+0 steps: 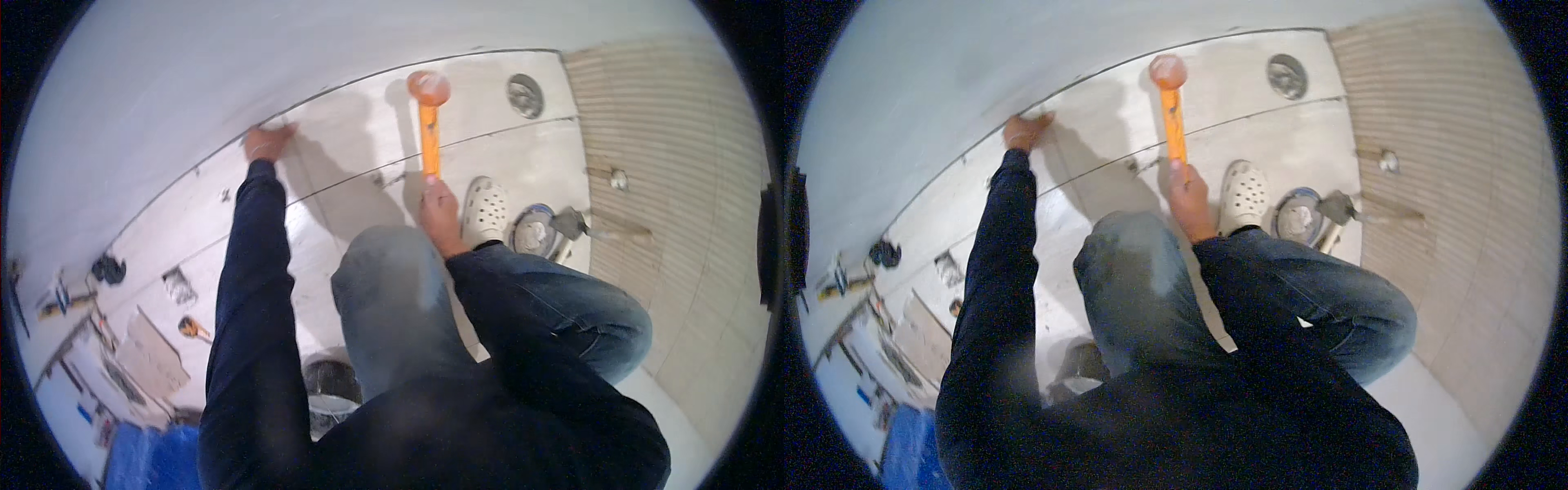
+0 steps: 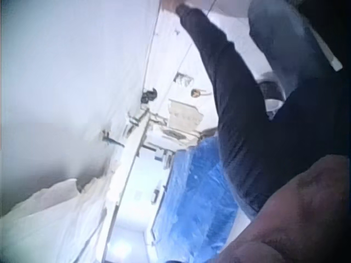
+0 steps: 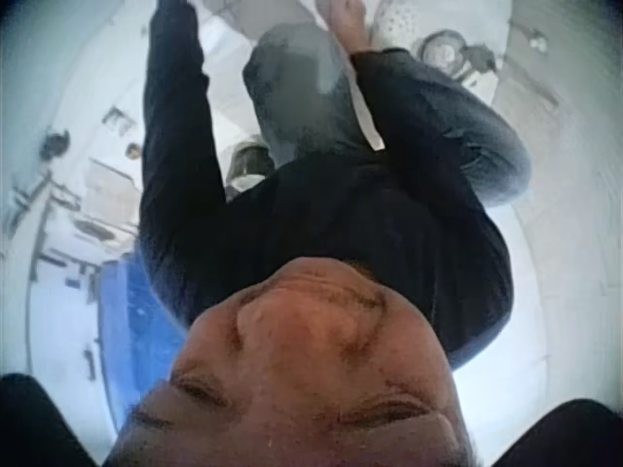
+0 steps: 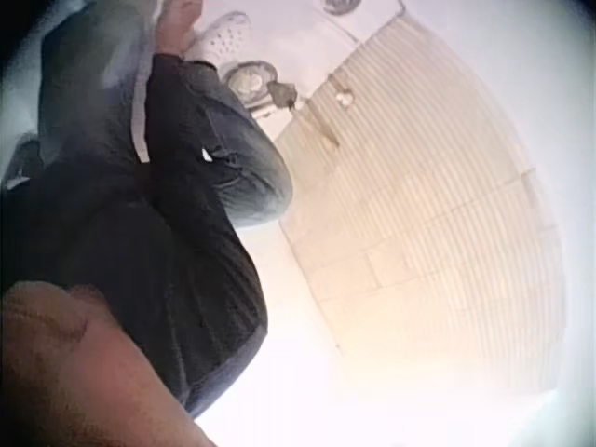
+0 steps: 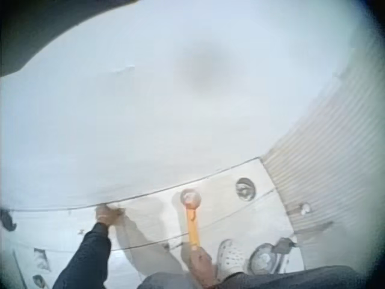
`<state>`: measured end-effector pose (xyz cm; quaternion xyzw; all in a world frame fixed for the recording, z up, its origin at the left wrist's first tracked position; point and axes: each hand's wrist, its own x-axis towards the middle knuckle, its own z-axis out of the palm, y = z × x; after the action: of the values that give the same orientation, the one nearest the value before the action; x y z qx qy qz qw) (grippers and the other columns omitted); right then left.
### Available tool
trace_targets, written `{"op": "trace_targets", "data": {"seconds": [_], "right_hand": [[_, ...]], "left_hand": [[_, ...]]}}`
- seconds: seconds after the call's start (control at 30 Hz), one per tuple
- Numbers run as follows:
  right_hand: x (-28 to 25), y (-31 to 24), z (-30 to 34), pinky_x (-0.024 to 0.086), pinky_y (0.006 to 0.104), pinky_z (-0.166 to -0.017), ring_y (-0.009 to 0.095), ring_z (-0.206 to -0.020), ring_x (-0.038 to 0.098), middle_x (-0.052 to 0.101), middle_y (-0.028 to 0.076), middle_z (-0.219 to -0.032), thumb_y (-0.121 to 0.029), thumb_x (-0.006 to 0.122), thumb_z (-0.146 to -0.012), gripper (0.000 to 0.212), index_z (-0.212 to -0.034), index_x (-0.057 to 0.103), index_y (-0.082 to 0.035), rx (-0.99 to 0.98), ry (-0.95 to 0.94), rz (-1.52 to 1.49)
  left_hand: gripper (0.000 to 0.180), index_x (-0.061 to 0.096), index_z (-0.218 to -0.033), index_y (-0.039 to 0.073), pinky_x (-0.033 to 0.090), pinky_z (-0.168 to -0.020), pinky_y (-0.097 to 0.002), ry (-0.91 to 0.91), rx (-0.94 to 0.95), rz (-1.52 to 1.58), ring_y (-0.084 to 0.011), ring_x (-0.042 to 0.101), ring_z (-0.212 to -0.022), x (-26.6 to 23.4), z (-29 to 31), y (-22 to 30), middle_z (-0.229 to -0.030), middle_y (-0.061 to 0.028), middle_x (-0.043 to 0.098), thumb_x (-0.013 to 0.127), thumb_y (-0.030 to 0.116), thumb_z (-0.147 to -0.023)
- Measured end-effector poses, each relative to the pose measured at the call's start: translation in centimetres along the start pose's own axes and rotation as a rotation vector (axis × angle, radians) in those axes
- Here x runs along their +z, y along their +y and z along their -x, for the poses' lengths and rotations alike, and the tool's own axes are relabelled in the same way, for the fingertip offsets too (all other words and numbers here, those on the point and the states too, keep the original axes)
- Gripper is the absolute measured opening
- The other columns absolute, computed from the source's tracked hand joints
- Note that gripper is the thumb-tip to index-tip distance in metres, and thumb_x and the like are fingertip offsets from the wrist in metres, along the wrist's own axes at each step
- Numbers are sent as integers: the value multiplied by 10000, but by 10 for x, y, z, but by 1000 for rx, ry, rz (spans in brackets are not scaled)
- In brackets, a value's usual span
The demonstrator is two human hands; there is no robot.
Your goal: The person spreads adhesive on the floor using a trowel, places a floor tile, and taps it into place with a rubber mallet. The person repeats this process for multiple tiles.
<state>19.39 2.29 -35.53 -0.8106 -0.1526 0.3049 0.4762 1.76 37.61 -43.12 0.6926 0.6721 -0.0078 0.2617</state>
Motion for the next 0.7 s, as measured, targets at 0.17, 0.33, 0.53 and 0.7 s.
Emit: {"op": "trace_targets", "data": {"seconds": [0.17, 0.33, 0.53, 0.7], "right_hand": [[-32, -47, -17, 477, 371, -540, 204, -550, 586, 580, 73, -618, -595, 414, -996, 636, -804, 618, -24, 485, -156, 68], [-60, -19, -11, 482, 409, -519, 296, -521, 611, 600, 166, -622, -623, 364, -989, 710, -801, 637, 5, 245, 32, 157], [-100, -8, -31, 447, 440, -483, 276, -480, 556, 562, 143, -596, -672, 374, -965, 765, -752, 609, 24, 339, -84, 128], [-120, -35, -31, 488, 481, -636, 361, -640, 628, 623, 231, -682, -616, 364, -982, 769, -801, 644, 77, 379, -129, 165]], "left_hand": [[1025, 660, -1154, -94, 485, -996, -428, 14, 101, -132, -377, 633, -1160, 13, -5, -11, -1197, -261, 670, 766, 770, -612], [1061, 580, -1247, -120, 455, -1053, -418, 17, 45, -219, -385, 569, -1253, 22, -13, 5, -1325, -293, 583, 780, 723, -633], [802, 601, -1191, -100, 461, -1027, -434, -6, 200, -48, -400, 615, -1147, 19, 30, 7, -1263, -270, 620, 780, 549, -755], [635, 549, -1308, -99, 368, -1107, -440, 9, 506, 42, -392, 498, -1291, 21, 159, -12, -1343, -294, 551, 662, 393, -923]]}}
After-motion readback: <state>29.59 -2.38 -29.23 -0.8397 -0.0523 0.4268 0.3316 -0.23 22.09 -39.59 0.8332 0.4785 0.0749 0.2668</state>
